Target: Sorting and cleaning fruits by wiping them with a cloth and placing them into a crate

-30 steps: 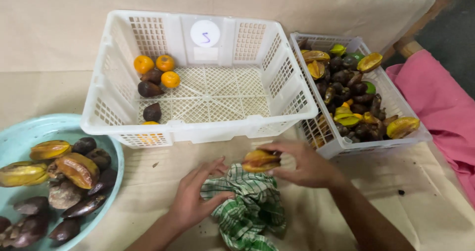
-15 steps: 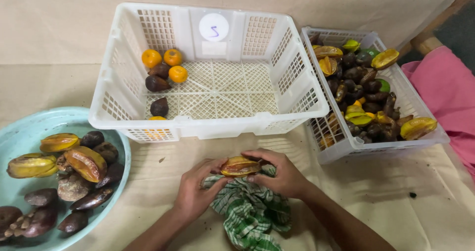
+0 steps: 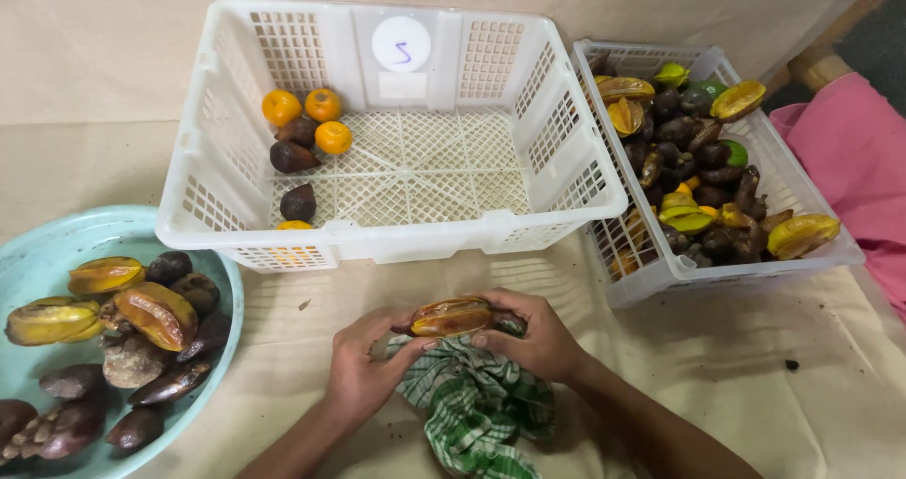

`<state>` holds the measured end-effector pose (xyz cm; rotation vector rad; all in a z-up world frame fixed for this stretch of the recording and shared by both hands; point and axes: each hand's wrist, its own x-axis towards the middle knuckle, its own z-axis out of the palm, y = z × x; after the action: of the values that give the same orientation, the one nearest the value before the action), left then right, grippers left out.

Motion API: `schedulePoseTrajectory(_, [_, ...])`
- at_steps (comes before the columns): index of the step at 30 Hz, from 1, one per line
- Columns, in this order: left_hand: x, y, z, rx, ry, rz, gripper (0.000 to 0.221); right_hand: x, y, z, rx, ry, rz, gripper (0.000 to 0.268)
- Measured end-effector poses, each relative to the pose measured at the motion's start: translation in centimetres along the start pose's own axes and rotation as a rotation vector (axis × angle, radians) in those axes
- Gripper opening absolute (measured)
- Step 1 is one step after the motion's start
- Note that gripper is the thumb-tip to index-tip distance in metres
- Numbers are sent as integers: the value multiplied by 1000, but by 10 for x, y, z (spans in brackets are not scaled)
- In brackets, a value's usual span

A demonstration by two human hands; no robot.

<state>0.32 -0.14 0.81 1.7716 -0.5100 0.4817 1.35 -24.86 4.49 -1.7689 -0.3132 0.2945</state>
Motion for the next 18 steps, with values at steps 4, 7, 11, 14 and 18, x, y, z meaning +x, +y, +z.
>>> schedulePoseTrajectory(4, [-5,-6,1,-2,11,-40,28,-1,3,3,119,3,33,56])
schedulePoseTrajectory(7, [-3,-5,0,2,15,4,26,-2,-4,4,68,20,41,56])
schedulePoseTrajectory(11, [-2,-4,-1,11,20,52,27,-3,-2,5,106,-8,28,53])
schedulePoseTrajectory(14, [-1,-2,-3,15,11,68,28,-3,4,5,116,0,40,53])
schedulePoseTrajectory(18, [3,6,-2,-6,20,88,31,-3,-3,7,137,-8,5,54])
